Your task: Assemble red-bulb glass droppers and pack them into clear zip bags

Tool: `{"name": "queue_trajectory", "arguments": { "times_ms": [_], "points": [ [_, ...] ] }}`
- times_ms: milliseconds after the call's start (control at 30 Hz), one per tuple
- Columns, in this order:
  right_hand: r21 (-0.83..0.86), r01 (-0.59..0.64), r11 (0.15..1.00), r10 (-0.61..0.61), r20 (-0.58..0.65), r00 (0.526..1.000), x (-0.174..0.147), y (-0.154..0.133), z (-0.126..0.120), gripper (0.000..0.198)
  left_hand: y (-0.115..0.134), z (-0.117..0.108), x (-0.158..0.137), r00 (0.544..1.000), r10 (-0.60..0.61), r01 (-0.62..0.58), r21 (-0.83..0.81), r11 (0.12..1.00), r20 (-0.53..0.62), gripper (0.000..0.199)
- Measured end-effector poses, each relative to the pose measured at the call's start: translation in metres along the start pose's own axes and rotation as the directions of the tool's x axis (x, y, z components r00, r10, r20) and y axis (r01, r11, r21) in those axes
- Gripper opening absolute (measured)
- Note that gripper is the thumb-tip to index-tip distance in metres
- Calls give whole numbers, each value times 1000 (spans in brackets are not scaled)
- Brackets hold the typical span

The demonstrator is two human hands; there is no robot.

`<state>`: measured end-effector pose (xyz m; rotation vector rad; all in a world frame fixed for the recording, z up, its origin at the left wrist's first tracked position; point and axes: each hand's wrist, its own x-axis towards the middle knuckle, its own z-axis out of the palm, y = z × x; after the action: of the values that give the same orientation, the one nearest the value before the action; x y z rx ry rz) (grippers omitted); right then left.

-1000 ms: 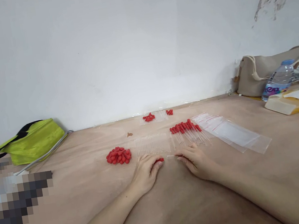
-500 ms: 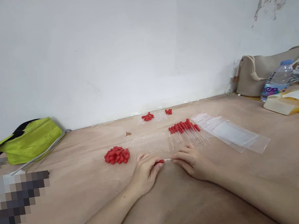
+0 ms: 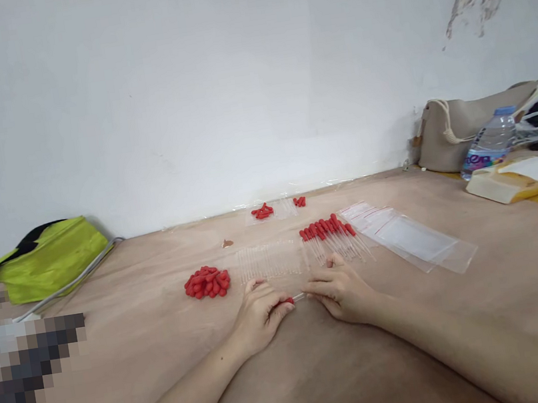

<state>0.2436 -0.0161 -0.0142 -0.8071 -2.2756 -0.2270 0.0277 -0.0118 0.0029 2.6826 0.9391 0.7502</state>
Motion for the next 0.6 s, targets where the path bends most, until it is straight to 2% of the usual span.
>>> {"name": "queue_trajectory", "arguments": {
  "times_ms": [133, 600],
  "points": [
    [-66, -7, 998, 6, -18, 1000, 2, -8, 1, 20, 0, 1, 0, 1000, -8, 8, 36, 999, -19, 17],
    [37, -46, 998, 41, 103, 994, 4, -14, 9, 22, 3, 0, 1, 999, 28, -29, 32, 999, 40, 9]
  ]
}}
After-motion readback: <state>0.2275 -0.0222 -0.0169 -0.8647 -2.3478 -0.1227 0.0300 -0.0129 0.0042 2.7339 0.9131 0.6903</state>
